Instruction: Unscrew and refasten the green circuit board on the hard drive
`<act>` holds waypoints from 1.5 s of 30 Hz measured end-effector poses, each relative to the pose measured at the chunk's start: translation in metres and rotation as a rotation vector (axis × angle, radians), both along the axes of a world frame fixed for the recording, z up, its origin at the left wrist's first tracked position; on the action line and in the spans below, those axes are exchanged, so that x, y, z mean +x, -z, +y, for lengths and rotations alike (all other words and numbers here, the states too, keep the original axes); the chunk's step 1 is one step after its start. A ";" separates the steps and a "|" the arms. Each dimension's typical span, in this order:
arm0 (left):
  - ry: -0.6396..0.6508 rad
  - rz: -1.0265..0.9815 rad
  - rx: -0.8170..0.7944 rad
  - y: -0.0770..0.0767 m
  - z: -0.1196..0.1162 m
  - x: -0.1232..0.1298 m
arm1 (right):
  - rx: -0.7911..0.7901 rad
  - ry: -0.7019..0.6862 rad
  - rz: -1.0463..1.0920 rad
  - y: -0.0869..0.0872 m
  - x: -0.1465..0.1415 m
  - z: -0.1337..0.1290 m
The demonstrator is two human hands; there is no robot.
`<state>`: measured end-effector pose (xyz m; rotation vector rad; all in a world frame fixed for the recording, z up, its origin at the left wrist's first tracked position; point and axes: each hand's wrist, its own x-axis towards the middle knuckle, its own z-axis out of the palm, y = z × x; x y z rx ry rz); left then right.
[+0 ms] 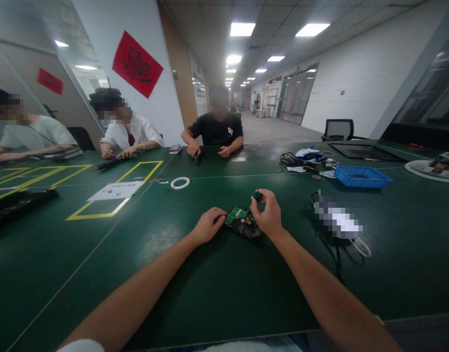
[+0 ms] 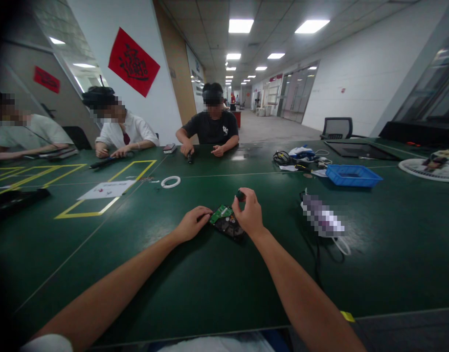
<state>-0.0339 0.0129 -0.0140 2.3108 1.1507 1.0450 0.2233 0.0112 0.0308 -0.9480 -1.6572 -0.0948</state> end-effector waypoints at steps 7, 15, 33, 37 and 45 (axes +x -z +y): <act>-0.010 0.013 -0.009 0.002 0.002 -0.001 | -0.008 0.011 -0.036 -0.003 0.003 -0.002; -0.009 0.026 -0.007 0.001 0.000 -0.001 | -0.057 -0.037 0.031 0.001 -0.004 -0.002; -0.011 0.011 -0.017 0.006 0.002 -0.001 | -0.008 -0.006 0.048 0.001 -0.003 -0.003; -0.010 0.004 -0.022 0.006 0.003 -0.001 | -0.070 -0.050 0.003 -0.001 -0.003 -0.006; -0.011 -0.013 -0.055 0.003 0.002 -0.001 | -0.161 -0.028 0.001 0.000 -0.006 -0.008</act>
